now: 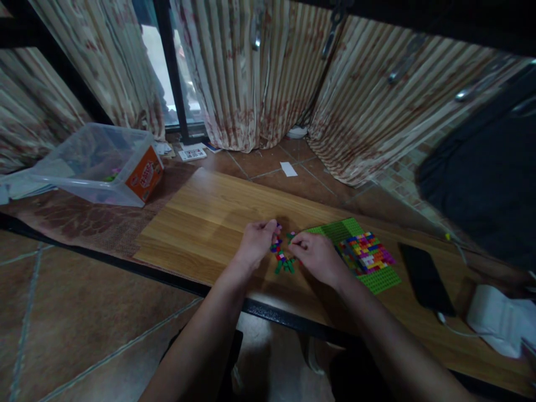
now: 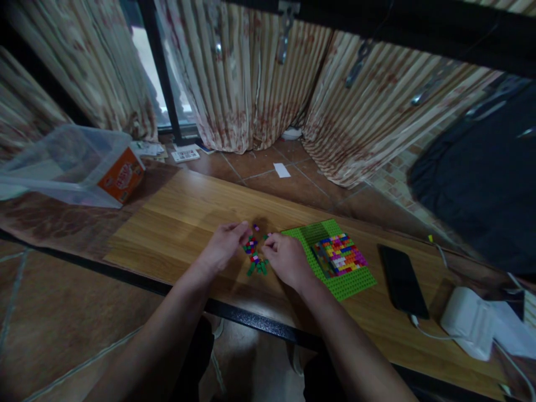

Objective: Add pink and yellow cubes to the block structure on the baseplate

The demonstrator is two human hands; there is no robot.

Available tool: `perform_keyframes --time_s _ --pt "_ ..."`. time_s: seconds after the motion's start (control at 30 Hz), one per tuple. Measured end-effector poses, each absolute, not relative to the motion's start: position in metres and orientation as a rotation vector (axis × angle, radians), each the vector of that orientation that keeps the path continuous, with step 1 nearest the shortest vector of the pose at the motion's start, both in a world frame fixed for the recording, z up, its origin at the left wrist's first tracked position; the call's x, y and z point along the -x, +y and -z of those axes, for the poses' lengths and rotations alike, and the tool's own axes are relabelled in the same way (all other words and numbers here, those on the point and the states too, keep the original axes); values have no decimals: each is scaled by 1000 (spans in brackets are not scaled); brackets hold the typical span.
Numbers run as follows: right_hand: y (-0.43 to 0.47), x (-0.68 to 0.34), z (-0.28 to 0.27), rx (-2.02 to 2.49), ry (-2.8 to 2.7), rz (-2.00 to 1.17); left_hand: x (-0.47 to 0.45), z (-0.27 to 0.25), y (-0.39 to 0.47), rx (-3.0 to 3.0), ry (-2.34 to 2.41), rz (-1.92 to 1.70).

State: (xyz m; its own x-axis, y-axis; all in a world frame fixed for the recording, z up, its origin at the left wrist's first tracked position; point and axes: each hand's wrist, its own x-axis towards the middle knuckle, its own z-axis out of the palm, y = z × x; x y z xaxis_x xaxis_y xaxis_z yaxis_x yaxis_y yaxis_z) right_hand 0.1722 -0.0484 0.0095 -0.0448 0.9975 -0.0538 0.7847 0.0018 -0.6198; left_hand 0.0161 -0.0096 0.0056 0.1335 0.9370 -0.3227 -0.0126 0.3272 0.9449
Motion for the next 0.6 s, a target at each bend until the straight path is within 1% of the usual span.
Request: perform_keyframes --time_s 0.1,0.17,0.27,0.37,0.53,0.6 --pt "-46 -176 -22 1680 -1617 -886 -20 -10 -14 -547 1002 -881" --pt "-46 -172 -35 1615 -1649 -929 -26 -12 -17 -380 901 -878" --pt "-48 -154 -53 1637 -1856 -800 -38 -13 -23 -226 725 -842" --pt "-51 -138 -63 1698 -1980 -655 -45 -14 -25 -148 657 -842" --pt "-55 -148 -55 1494 -1773 -834 -41 -14 -24 -3 589 -923" --pt "-60 -159 -41 1498 -1634 -713 -34 -15 -21 66 600 -966"
